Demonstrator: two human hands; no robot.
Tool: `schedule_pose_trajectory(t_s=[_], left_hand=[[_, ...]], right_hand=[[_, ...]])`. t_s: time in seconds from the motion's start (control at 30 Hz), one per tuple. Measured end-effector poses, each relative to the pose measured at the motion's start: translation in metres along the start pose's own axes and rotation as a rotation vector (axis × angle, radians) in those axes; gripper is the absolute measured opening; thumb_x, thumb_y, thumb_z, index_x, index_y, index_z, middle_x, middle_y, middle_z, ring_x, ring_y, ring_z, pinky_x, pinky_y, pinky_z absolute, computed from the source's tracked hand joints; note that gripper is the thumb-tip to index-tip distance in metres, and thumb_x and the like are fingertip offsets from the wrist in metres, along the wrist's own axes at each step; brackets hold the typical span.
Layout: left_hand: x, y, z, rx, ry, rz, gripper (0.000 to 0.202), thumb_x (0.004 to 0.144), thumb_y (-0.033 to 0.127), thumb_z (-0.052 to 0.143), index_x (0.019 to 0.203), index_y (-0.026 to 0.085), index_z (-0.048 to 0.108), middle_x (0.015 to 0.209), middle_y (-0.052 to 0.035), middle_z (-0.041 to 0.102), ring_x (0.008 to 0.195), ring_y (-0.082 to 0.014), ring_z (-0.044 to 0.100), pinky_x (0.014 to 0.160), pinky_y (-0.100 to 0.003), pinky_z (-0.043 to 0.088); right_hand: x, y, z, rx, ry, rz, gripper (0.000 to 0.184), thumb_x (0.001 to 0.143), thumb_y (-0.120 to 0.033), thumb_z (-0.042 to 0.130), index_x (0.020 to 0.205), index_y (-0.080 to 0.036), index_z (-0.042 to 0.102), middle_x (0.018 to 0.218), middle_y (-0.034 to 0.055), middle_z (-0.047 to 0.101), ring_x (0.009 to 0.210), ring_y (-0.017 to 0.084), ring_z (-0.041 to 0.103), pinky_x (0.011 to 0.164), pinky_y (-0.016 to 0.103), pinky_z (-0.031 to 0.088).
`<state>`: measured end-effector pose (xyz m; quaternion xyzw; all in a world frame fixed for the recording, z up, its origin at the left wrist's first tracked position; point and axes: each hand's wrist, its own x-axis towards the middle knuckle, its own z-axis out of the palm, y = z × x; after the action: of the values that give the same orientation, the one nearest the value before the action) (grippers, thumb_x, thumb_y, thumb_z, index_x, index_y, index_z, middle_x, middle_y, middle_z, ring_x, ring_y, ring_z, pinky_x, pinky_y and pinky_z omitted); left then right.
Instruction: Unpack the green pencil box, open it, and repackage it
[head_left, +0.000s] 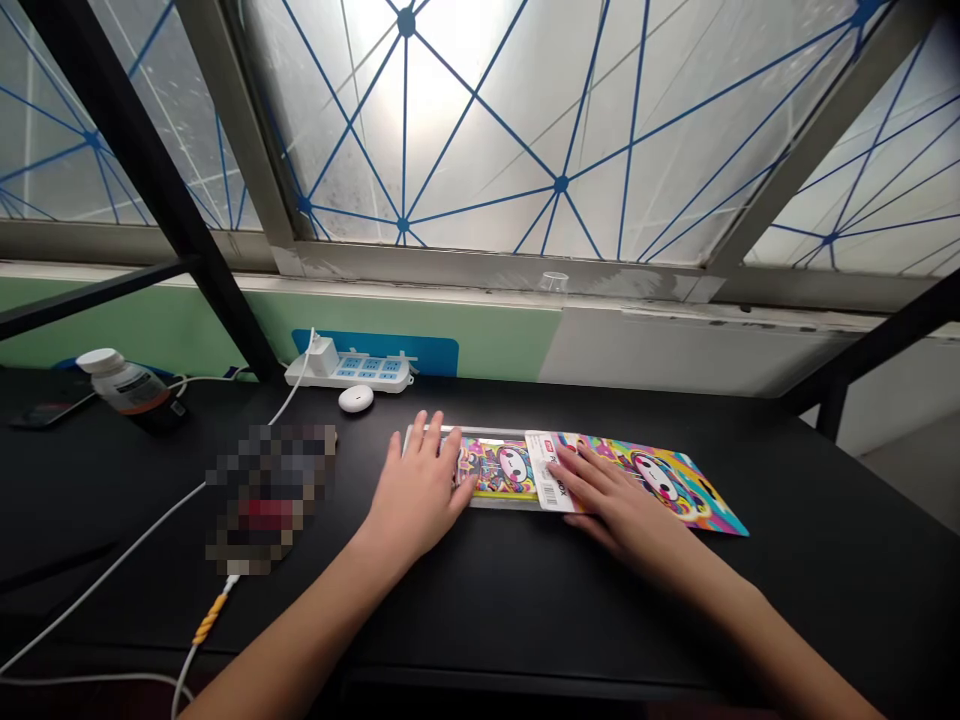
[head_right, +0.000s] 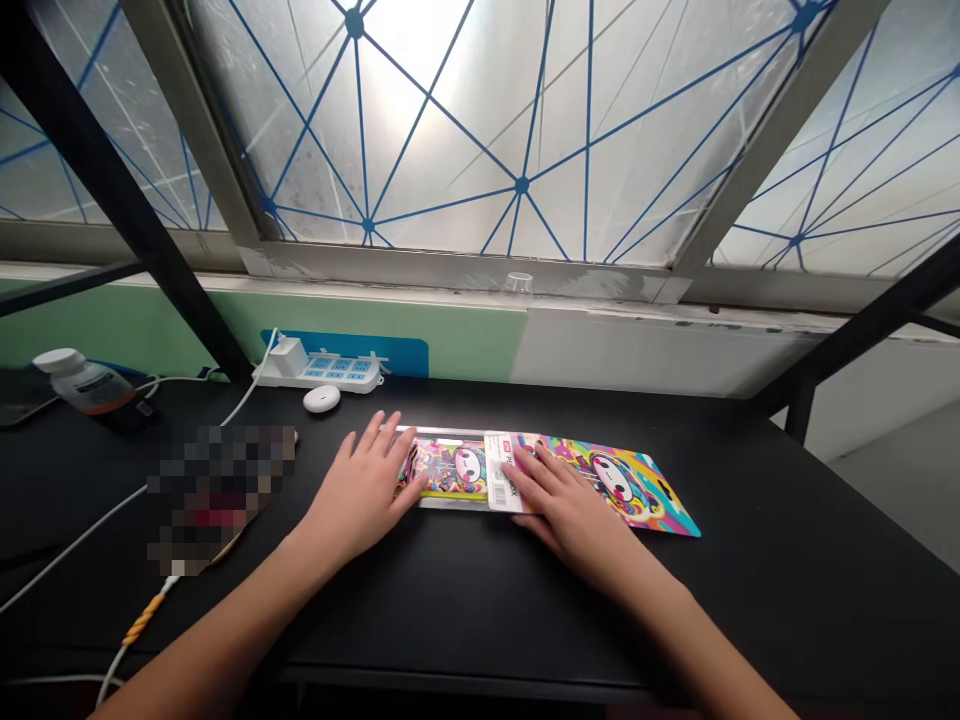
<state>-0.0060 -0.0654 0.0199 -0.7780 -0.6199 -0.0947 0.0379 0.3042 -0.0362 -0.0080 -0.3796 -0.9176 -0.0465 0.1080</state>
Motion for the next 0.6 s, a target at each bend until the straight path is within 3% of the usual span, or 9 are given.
schedule_pose_trajectory(t_s=[0.13,0.2,0.3,0.47,0.6], left_hand=[[0.029,0.010,0.004,-0.120,-0.063,0.068,0.072,0.099,0.064,0.030,0.155,0.019,0.033,0.164,-0.0156,0.025,0.152,-0.0355,0.016,0.115,-0.060,0.029],[0.043,0.008,0.012,-0.148,-0.118,0.080,0.075,0.098,0.067,0.028,0.155,0.020,0.032,0.164,-0.0153,0.023,0.152,-0.0356,0.015,0.116,-0.063,0.023],[0.053,-0.003,0.022,-0.173,-0.147,0.084,0.076,0.098,0.068,0.026,0.155,0.018,0.034,0.163,-0.0136,0.026,0.152,-0.0330,0.017,0.120,-0.059,0.019],[0.049,-0.024,0.022,-0.212,-0.122,0.127,0.074,0.097,0.068,0.028,0.150,0.019,0.042,0.160,-0.0098,0.036,0.151,-0.0298,0.024,0.121,-0.053,0.021],[0.050,-0.036,0.022,-0.232,-0.100,0.138,0.073,0.096,0.069,0.029,0.149,0.021,0.043,0.158,-0.0089,0.040,0.149,-0.0298,0.029,0.120,-0.052,0.023]], right_hand=[[0.037,-0.021,0.009,-0.024,-0.001,-0.055,0.058,0.096,-0.028,0.056,0.152,-0.026,0.041,0.160,0.0070,0.037,0.147,0.039,0.028,0.113,0.059,0.038],[0.050,-0.025,0.013,-0.031,0.005,-0.065,0.055,0.096,-0.019,0.053,0.151,-0.024,0.043,0.158,0.0086,0.040,0.146,0.039,0.031,0.112,0.059,0.040],[0.055,-0.021,0.015,-0.030,0.027,-0.074,0.055,0.098,-0.013,0.046,0.151,-0.026,0.043,0.156,0.0076,0.043,0.145,0.037,0.033,0.110,0.058,0.041],[0.028,-0.003,0.012,-0.036,0.024,-0.057,0.062,0.098,-0.009,0.040,0.154,-0.035,0.034,0.157,0.0020,0.042,0.145,0.033,0.036,0.110,0.057,0.043],[-0.008,0.019,0.006,-0.090,0.040,0.105,0.075,0.088,0.002,0.035,0.155,-0.033,0.033,0.151,0.0039,0.050,0.138,0.030,0.047,0.107,0.055,0.046]])
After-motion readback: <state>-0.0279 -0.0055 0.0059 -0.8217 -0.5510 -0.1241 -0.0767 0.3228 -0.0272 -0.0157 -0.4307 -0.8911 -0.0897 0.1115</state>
